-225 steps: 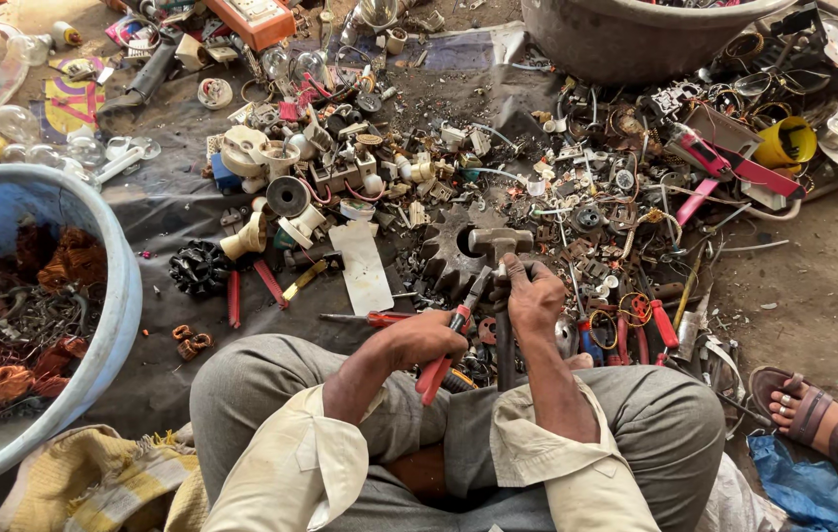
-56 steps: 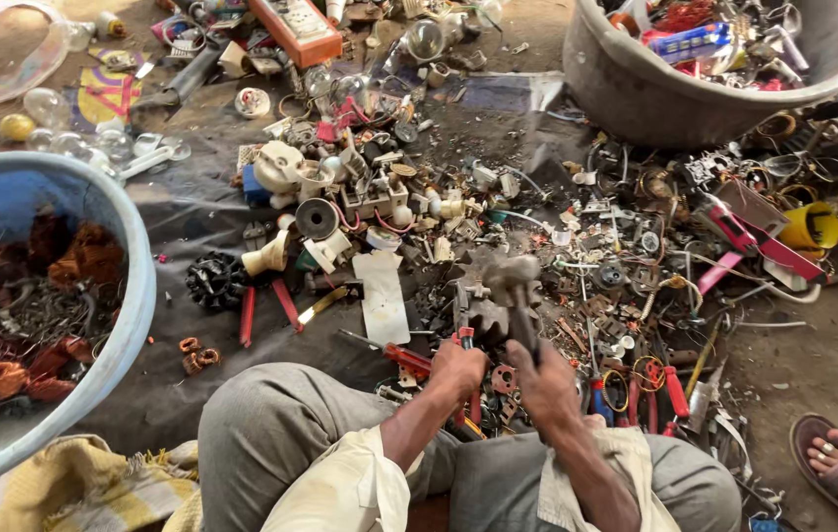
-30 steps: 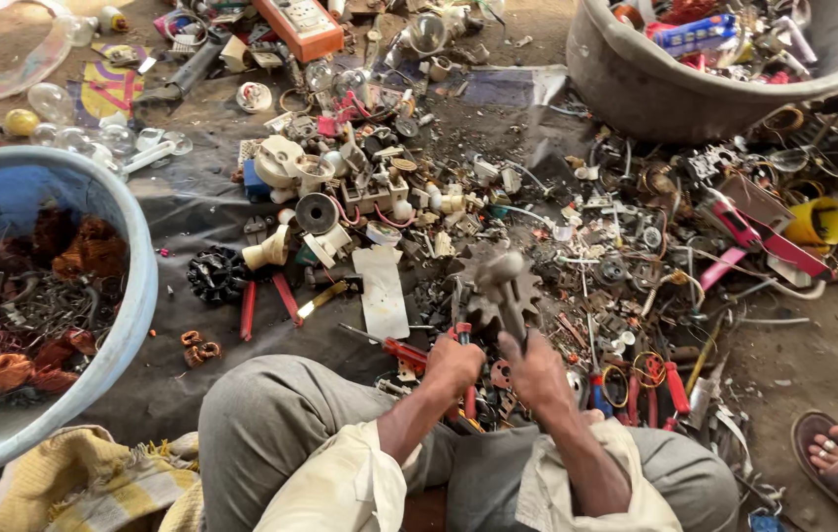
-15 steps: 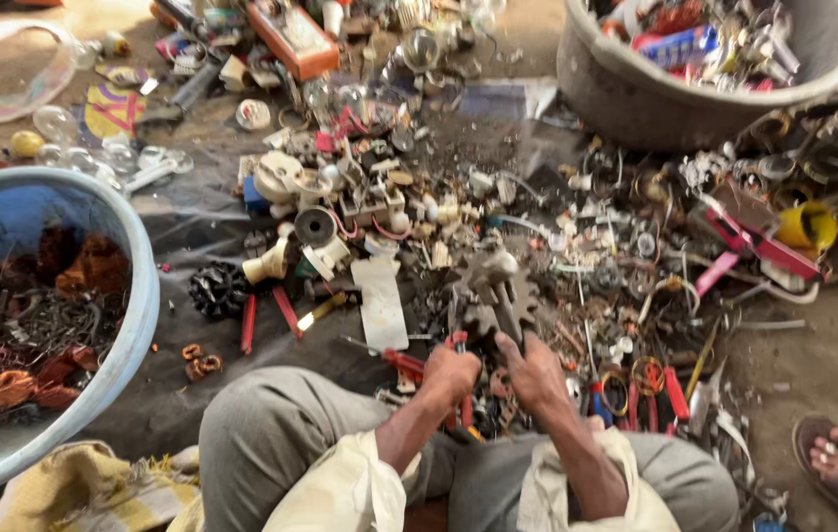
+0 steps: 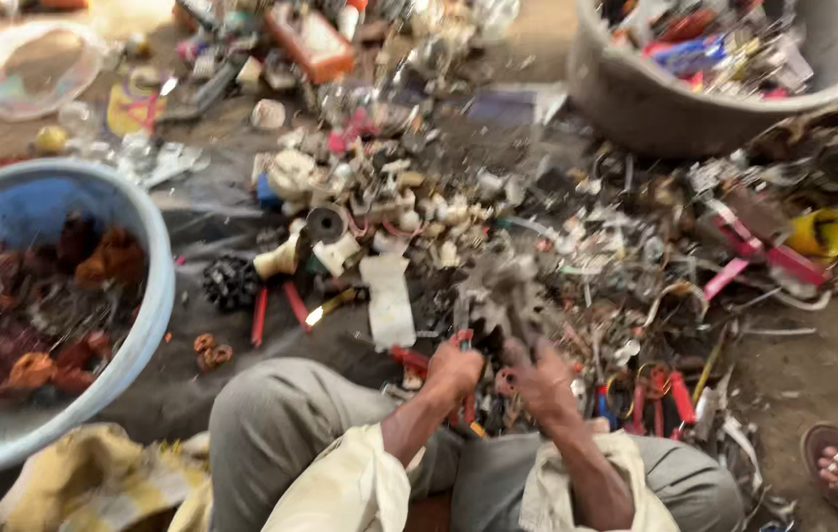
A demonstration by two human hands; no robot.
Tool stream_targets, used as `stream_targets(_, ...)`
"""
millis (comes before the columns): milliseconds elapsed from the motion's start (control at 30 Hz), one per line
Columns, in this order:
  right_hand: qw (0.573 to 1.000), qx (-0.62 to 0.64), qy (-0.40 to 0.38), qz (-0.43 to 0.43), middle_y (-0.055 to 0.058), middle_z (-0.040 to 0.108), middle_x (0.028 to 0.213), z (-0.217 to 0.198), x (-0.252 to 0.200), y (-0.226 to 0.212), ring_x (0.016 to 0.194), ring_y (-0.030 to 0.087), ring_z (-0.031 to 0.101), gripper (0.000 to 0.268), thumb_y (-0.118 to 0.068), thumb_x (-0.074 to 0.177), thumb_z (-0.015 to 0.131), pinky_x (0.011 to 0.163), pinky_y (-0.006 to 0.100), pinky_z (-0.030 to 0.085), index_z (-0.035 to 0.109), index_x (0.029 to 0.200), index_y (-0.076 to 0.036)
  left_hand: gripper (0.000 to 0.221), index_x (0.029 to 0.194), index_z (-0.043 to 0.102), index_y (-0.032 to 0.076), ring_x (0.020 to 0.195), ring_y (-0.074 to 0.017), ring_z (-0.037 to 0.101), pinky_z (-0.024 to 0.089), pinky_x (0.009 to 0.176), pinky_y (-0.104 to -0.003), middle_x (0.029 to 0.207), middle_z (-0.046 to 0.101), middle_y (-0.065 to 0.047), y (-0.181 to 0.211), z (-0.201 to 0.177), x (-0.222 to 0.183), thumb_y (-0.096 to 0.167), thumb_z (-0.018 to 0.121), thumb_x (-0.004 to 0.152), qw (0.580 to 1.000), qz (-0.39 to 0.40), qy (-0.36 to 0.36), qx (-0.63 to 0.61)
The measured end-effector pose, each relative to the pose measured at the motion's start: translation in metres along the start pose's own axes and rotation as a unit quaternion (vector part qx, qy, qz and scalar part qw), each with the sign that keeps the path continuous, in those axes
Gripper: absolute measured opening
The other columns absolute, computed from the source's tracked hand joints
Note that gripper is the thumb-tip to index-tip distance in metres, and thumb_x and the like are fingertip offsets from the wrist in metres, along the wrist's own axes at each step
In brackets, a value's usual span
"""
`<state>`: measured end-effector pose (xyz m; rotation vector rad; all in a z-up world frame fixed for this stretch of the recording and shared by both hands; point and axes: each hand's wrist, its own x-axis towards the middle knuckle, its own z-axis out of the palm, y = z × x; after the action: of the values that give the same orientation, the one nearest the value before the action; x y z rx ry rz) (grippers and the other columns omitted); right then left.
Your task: The person uses a hammer and pliers to disassemble a metal gear-like component, striking and pulling out smaller parts.
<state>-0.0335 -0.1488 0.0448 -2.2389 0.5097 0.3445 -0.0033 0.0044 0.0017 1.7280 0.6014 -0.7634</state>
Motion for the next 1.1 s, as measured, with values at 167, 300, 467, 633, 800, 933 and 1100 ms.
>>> stream_targets(167,0.944,0.229,0.104,-0.215,0.006,0.057,0.071,0.001,-0.003,0.033,0.055,0.014,0.054,0.038,-0.042,0.103,0.058,0.044,0.03,0.05,0.053,0.103,-0.005,0.047,0.117,0.059,-0.011,0.097,-0.0435,0.074,0.056,0.082,-0.05,0.102,0.072,-0.028,0.002,0.001,-0.01,0.014,0.06,0.077,0.999,-0.042,-0.015,-0.025)
stream_targets(300,0.991,-0.011,0.037,-0.132,0.004,0.059,0.075,0.02,0.016,0.052,0.065,0.015,0.055,0.043,-0.048,0.106,0.06,0.056,0.031,0.044,0.055,0.111,-0.006,0.047,0.118,0.059,-0.01,0.09,-0.0427,0.076,0.058,0.075,-0.051,0.102,0.073,-0.029,0.006,0.003,-0.008,0.013,0.058,0.078,0.998,-0.056,-0.012,-0.015)
stream_targets(467,0.997,-0.07,0.016,-0.025,0.007,0.062,0.073,0.015,0.021,0.042,0.06,0.016,0.057,0.046,-0.052,0.103,0.059,0.052,0.03,0.045,0.064,0.107,-0.006,0.047,0.122,0.062,-0.002,0.094,-0.0414,0.073,0.055,0.079,-0.049,0.104,0.074,-0.026,-0.001,0.0,-0.001,0.014,0.063,0.078,0.999,-0.034,-0.016,-0.009)
stream_targets(633,0.937,0.224,0.116,-0.242,0.007,0.059,0.069,0.003,-0.001,0.041,0.053,0.013,0.053,0.04,-0.043,0.108,0.06,0.046,0.031,0.044,0.058,0.103,-0.003,0.048,0.121,0.062,-0.006,0.107,-0.0364,0.071,0.056,0.09,-0.042,0.111,0.072,-0.026,-0.005,0.008,0.004,0.015,0.063,0.077,1.0,-0.009,0.021,0.02)
stream_targets(800,0.979,-0.002,0.084,-0.187,0.014,0.063,0.079,0.015,0.019,0.041,0.063,0.024,0.06,0.039,-0.041,0.108,0.065,0.059,0.042,0.05,0.059,0.105,-0.003,0.05,0.125,0.06,-0.007,0.108,-0.0385,0.071,0.056,0.089,-0.044,0.114,0.07,-0.028,-0.017,0.016,0.024,0.017,0.062,0.08,0.999,-0.024,0.007,0.026)
stream_targets(933,1.0,-0.006,0.002,-0.013,0.01,0.071,0.09,0.007,0.015,0.015,0.073,0.018,0.075,0.04,-0.04,0.095,0.063,0.069,0.039,0.058,0.061,0.118,-0.008,0.054,0.132,0.058,0.003,0.108,-0.0385,0.07,0.055,0.089,-0.044,0.112,0.07,-0.024,-0.004,0.016,0.027,0.016,0.063,0.079,0.998,0.054,0.022,-0.002)
stream_targets(1100,0.984,0.065,0.107,-0.129,0.012,0.066,0.077,-0.002,-0.006,0.011,0.064,0.024,0.067,0.035,-0.037,0.101,0.06,0.058,0.043,0.054,0.067,0.103,-0.003,0.063,0.14,0.057,0.016,0.099,-0.0402,0.073,0.056,0.084,-0.046,0.102,0.072,-0.021,-0.009,0.005,-0.001,0.01,0.061,0.077,0.998,-0.017,-0.039,-0.054)
